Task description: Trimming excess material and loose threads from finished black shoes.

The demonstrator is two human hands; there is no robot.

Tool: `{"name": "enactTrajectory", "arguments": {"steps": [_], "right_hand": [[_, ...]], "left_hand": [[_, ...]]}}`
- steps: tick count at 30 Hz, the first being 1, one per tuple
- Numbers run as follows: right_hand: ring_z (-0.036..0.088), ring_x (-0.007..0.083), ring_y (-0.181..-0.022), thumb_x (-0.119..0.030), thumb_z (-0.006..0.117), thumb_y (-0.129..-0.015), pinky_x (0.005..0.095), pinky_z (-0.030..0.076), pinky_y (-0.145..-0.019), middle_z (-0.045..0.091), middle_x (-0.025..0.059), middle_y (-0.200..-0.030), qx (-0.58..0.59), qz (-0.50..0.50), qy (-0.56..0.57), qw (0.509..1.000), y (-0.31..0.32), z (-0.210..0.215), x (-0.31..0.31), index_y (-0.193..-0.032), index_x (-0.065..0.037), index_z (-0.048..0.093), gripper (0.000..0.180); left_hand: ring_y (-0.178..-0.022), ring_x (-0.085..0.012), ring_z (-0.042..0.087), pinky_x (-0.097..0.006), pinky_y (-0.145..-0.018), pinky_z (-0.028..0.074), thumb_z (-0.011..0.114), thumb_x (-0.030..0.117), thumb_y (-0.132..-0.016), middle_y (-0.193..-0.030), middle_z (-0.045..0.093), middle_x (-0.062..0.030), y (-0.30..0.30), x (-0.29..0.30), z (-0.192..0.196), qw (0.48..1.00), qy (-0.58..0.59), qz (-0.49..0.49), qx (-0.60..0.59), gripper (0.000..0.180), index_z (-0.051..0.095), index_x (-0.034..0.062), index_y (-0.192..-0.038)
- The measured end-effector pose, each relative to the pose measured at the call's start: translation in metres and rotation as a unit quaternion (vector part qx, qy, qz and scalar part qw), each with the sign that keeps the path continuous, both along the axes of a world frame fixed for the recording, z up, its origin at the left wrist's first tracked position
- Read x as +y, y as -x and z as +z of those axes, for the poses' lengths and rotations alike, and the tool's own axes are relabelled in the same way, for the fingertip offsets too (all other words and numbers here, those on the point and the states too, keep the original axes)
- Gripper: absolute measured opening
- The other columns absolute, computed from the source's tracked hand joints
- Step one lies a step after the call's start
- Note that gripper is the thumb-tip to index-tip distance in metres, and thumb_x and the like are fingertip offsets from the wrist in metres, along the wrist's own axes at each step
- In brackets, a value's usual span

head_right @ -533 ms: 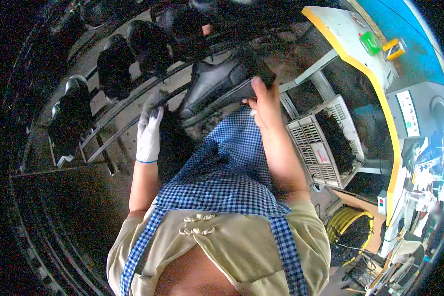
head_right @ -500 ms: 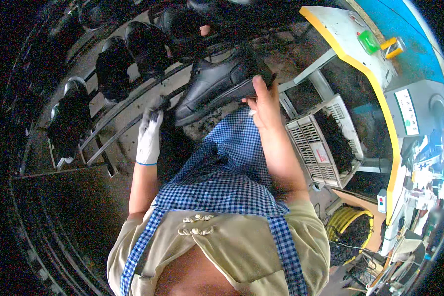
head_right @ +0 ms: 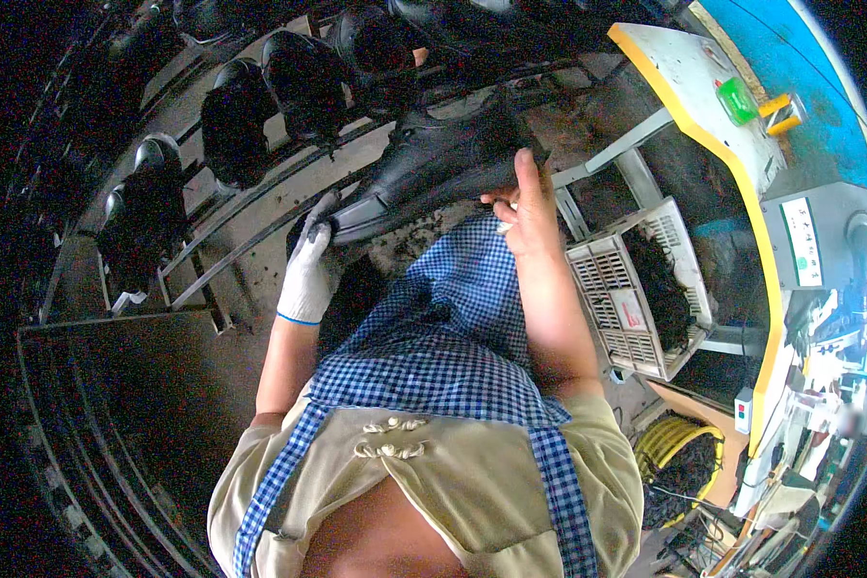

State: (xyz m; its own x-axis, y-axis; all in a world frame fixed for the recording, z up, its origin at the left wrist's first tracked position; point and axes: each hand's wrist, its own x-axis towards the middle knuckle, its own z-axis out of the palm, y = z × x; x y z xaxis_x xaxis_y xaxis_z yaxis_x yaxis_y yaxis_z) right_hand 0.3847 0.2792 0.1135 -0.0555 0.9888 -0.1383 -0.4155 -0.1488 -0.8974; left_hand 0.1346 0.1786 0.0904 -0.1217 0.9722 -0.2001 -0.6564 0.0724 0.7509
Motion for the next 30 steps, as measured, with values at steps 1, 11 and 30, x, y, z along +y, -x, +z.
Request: {"name": "enactTrajectory", "arguments": {"steps": [1, 11, 30], "right_hand": [[0.058, 0.015, -0.055, -0.051, 0.056, -0.086, 0.0163, 0.025, -0.034, 0.063, 0.0097, -0.076, -0.004, 0.006, -0.004, 1.0, -0.002, -0.001, 0.0, -0.1, -0.007, 0.051, 0.046], [0.06, 0.0165, -0.053, -0.037, 0.055, -0.09, 0.0164, 0.025, -0.032, 0.064, 0.0117, -0.086, -0.081, 0.059, -0.06, 0.993, -0.015, -0.002, -0.006, -0.111, -0.001, 0.047, 0.042], [0.06, 0.0181, -0.066, -0.018, 0.066, -0.082, 0.0248, 0.044, -0.047, 0.057, 0.0095, -0.101, -0.048, 0.078, -0.152, 0.984, -0.007, 0.025, -0.013, -0.137, -0.007, 0.027, 0.068]], "left_hand": [[-0.107, -0.0258, 0.055, -0.042, -0.089, 0.05, 0.053, 0.014, -0.091, -0.124, 0.049, -0.0156, 0.0, 0.0, 0.001, 1.0, -0.002, -0.002, -0.001, 0.048, 0.036, 0.005, -0.135], [-0.108, -0.0252, 0.055, -0.042, -0.091, 0.047, 0.053, 0.02, -0.091, -0.124, 0.051, -0.014, 0.005, 0.005, -0.012, 1.0, 0.024, 0.012, -0.017, 0.048, 0.038, 0.0059, -0.134], [-0.109, -0.0242, 0.054, -0.037, -0.092, 0.044, 0.059, 0.017, -0.086, -0.12, 0.052, -0.012, 0.007, -0.002, -0.023, 0.996, 0.027, -0.046, -0.075, 0.045, 0.043, 0.0034, -0.126]]}}
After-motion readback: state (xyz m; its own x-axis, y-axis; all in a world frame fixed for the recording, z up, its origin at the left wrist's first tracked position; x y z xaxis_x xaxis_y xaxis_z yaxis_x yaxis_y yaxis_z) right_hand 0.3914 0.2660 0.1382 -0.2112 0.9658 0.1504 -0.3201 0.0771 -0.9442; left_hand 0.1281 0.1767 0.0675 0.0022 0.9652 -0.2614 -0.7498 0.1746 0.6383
